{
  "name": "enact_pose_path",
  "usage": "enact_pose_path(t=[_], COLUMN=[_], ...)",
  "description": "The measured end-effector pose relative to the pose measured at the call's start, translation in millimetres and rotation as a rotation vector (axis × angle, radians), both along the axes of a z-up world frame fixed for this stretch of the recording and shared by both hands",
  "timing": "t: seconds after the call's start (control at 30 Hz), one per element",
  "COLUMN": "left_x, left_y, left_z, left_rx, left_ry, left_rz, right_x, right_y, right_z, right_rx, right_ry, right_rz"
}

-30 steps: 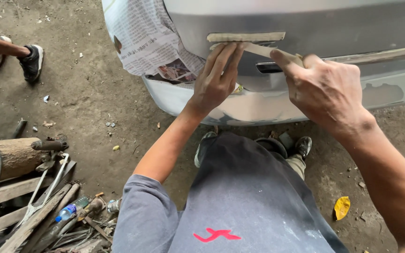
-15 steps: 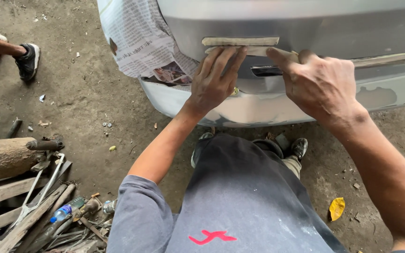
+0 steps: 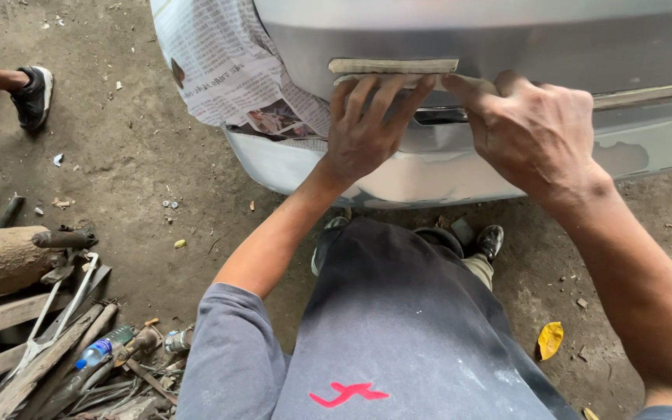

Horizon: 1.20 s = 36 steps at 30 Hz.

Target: The person applies strips of masking tape to the front bumper of a silver car, smoothing them down by hand. They also adjust a piece of newspaper taped to the bumper to cover a specific area.

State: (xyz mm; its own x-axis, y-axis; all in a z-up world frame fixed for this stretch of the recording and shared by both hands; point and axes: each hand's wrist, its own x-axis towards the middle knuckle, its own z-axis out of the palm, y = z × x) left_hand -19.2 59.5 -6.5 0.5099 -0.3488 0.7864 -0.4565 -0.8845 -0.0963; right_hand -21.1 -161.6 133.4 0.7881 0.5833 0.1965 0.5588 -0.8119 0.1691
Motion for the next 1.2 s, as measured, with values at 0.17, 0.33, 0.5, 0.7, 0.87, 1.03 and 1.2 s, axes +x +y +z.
enact_pose_path(t=[0.17,0.33,0.5,0.7,0.87,1.03,1.2], left_x=[6,3,2,5,-4,-7,1], left_y=[-6,-5,-11,-23,-26,-27,-40], left_z=[-5,-3,-4,-20,-10,4,12], left_rx=[-0.023,0.014,-0.009,-0.03,-0.019,-0.137,-0.714], left_ry=[-0.037,-0.016,-0.018,-0.073,-0.059,0.035,0.018], left_rz=[-0.042,-0.055,-0.052,0.036,0.097,-0.025,-0.043], right_x=[1,-1,1,-3,-4,-5,-5], right_y=[-11,-10,-9,-8,-8,-7,-11], right_z=[-2,-7,-21,-37,-40,-45,-42], right_rx=[0.015,-0.026,0.028,0.138,0.196,0.221,0.197], right_ry=[0.065,0.006,0.004,-0.118,-0.151,-0.203,-0.165], right_rz=[0.018,0.035,-0.008,0.013,0.034,0.032,0.052])
